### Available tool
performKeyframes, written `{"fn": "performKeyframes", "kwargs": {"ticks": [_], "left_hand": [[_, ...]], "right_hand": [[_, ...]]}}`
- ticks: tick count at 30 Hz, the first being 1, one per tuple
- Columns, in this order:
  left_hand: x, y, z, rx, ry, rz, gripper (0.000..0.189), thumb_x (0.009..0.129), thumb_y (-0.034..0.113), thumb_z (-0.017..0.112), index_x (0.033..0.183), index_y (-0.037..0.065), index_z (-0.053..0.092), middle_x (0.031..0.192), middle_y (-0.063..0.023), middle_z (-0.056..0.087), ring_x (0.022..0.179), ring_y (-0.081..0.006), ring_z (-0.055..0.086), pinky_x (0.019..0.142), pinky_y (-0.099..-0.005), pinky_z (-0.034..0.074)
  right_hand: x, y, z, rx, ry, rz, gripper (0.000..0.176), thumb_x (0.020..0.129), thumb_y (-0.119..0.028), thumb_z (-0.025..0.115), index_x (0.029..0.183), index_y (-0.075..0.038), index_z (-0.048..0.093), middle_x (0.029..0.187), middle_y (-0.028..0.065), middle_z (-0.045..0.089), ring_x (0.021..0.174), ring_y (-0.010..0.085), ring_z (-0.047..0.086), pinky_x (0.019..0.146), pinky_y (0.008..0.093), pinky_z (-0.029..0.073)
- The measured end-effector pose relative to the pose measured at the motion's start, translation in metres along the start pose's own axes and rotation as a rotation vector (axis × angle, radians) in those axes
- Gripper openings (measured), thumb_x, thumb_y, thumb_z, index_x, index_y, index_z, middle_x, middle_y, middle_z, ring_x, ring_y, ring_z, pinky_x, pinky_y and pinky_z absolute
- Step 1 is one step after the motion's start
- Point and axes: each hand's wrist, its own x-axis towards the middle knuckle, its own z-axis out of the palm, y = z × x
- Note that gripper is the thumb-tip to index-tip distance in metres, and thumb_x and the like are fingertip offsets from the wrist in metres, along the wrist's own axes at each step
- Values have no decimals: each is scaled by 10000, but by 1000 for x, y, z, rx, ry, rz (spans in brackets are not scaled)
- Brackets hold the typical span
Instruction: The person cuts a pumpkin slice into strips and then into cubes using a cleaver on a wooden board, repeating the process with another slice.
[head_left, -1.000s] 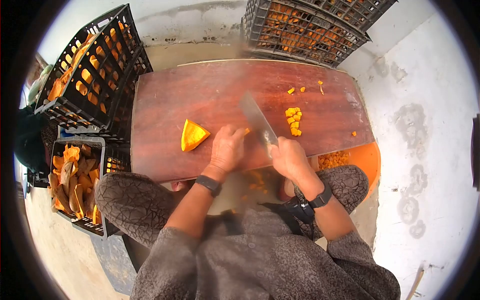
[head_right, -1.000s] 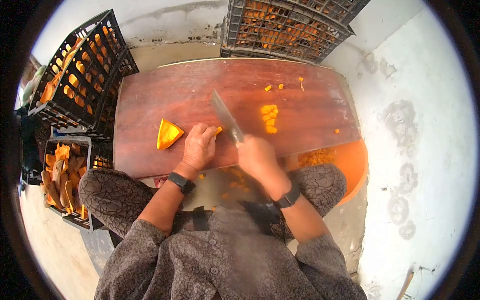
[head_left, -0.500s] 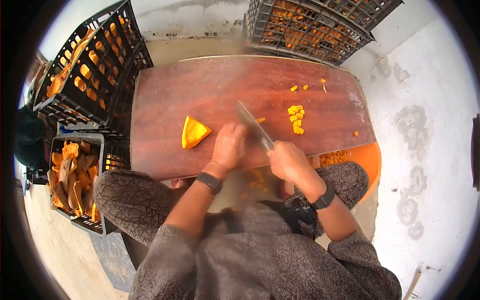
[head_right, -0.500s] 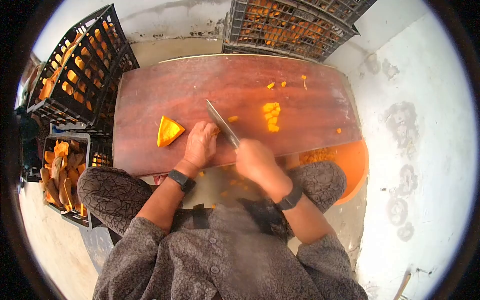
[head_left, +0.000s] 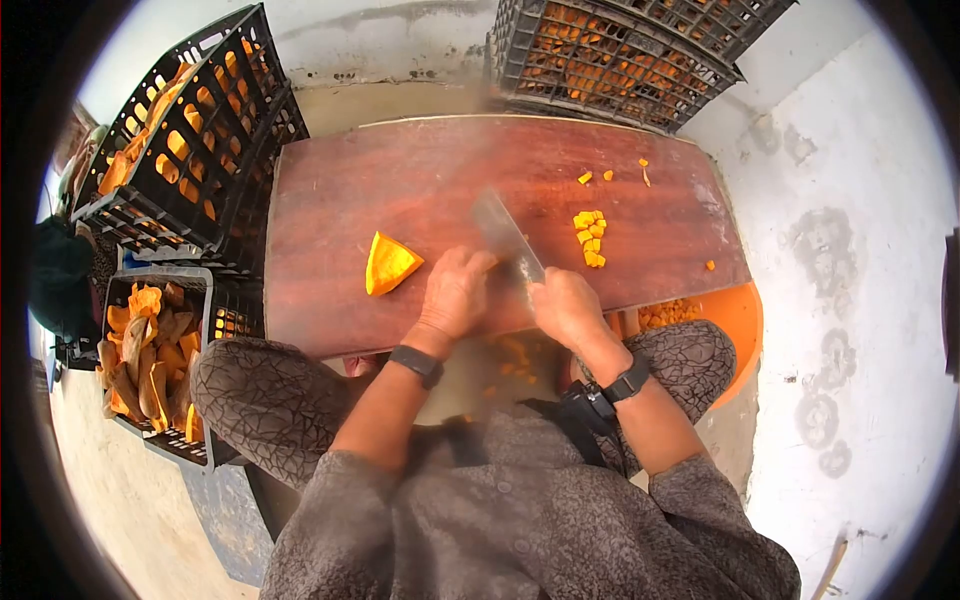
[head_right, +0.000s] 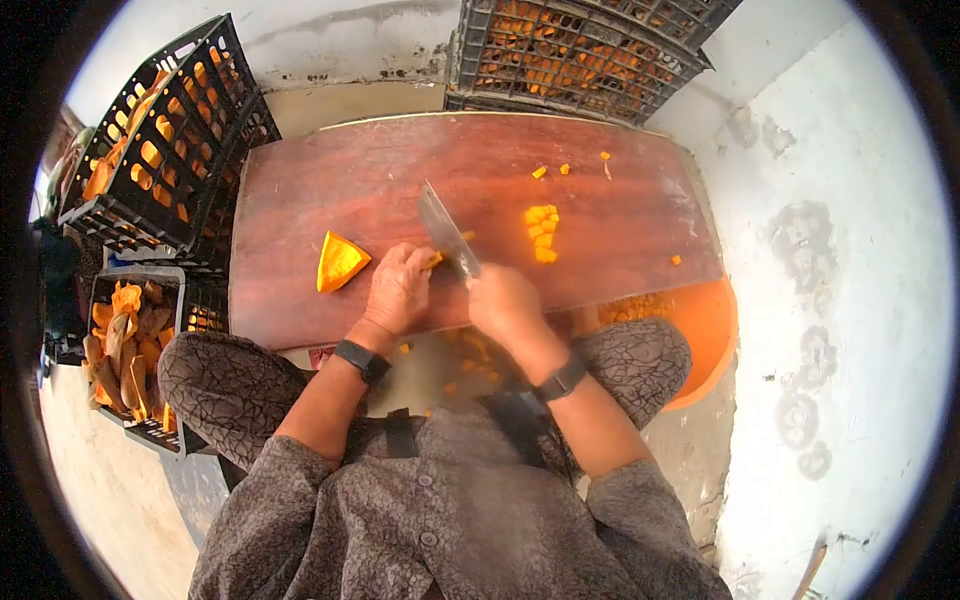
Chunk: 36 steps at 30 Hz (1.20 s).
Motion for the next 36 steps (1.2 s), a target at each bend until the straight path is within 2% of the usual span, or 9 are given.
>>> {"fn": "performKeyframes", "kwargs": {"ticks": [6,13,15,18,22,25,27,29,36], "left_hand": [[0,0,0,-4,-15,-8,286,757,-4,597,1036,54,612,942,-167,594,913,-377,577,810,-441,489],[-2,-4,6,10,-4,-2,244,767,16,584,1005,59,618,901,-177,570,876,-383,560,772,-461,479],[-1,-4,5,-20,32,45,219,772,29,581,984,68,620,890,-179,564,850,-385,551,744,-473,471],[-1,-3,2,-19,18,7,217,772,23,575,982,57,618,870,-181,566,859,-388,554,755,-473,471],[-2,-1,2,-2,17,10,219,779,21,588,996,47,605,895,-179,576,894,-388,561,789,-467,477],[-1,1,1,-15,37,12,227,780,22,591,1005,46,597,904,-181,581,894,-389,562,792,-467,477],[-2,1,3,-30,59,19,227,773,22,578,998,45,600,881,-187,582,871,-391,560,773,-474,471],[-2,-1,3,-3,20,10,209,783,19,596,991,43,579,920,-174,581,914,-382,564,817,-456,480],[-1,-1,5,11,28,35,173,773,11,592,944,29,576,866,-166,573,870,-375,562,781,-455,478]], "right_hand": [[-4,-7,-8,-127,-95,-15,252,866,-187,582,865,57,645,859,292,636,885,465,610,782,508,484],[-5,-15,2,-166,-104,-36,220,870,-160,571,870,39,667,888,272,656,892,440,631,786,501,493],[3,-14,10,-185,4,-102,142,822,-133,570,843,-44,678,861,199,673,857,383,647,744,459,512],[11,-17,15,-128,46,16,145,820,-152,583,838,-41,675,848,201,670,846,391,644,737,472,508],[11,-3,9,-76,77,34,163,821,-180,594,837,-38,673,832,200,669,834,399,642,727,485,504],[1,-2,2,-77,93,6,176,830,-185,592,839,-28,671,816,208,665,821,406,640,719,493,501],[-8,-6,-5,-73,39,-39,269,889,-211,572,874,53,622,822,294,635,833,467,614,754,518,480],[-17,-8,-9,-76,42,-69,260,888,-204,571,857,49,615,802,294,630,816,471,611,743,522,478],[-34,-9,-11,-82,20,-121,221,872,-176,576,799,32,593,749,283,616,773,473,604,696,528,468]]}}
